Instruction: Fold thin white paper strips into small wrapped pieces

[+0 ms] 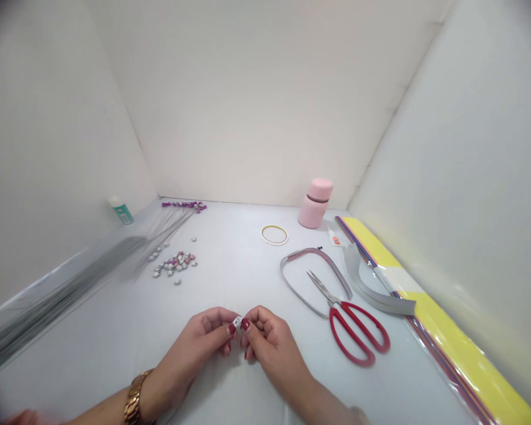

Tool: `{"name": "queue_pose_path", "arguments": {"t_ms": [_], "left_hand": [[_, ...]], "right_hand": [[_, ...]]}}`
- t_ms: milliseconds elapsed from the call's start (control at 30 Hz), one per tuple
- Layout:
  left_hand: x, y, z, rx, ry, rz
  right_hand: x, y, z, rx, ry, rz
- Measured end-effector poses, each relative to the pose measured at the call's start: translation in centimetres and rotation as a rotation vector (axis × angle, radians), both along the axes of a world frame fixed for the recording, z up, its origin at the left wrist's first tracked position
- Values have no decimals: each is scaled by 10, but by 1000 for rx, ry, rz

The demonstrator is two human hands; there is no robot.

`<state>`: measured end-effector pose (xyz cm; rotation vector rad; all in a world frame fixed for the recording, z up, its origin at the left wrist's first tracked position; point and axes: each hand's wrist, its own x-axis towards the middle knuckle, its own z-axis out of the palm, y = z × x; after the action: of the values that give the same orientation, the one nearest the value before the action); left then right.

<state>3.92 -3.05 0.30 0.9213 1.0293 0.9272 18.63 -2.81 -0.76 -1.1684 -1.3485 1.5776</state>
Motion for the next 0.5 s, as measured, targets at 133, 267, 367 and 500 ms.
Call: {"name": "queue_pose_path", "arguments": {"t_ms": [133,267,367,500], "left_hand": [[-1,0,-2,-9,15,2],[-2,-2,1,9,-7,-20],[-3,-3,2,24,40,7],[-3,-1,2,-2,77,41]], "right_hand": [[0,0,-1,1,-9,1],[0,-1,-1,27,-16,2],[1,-1,-1,47,-32,14],[2,-2,-1,90,-78,23]]}}
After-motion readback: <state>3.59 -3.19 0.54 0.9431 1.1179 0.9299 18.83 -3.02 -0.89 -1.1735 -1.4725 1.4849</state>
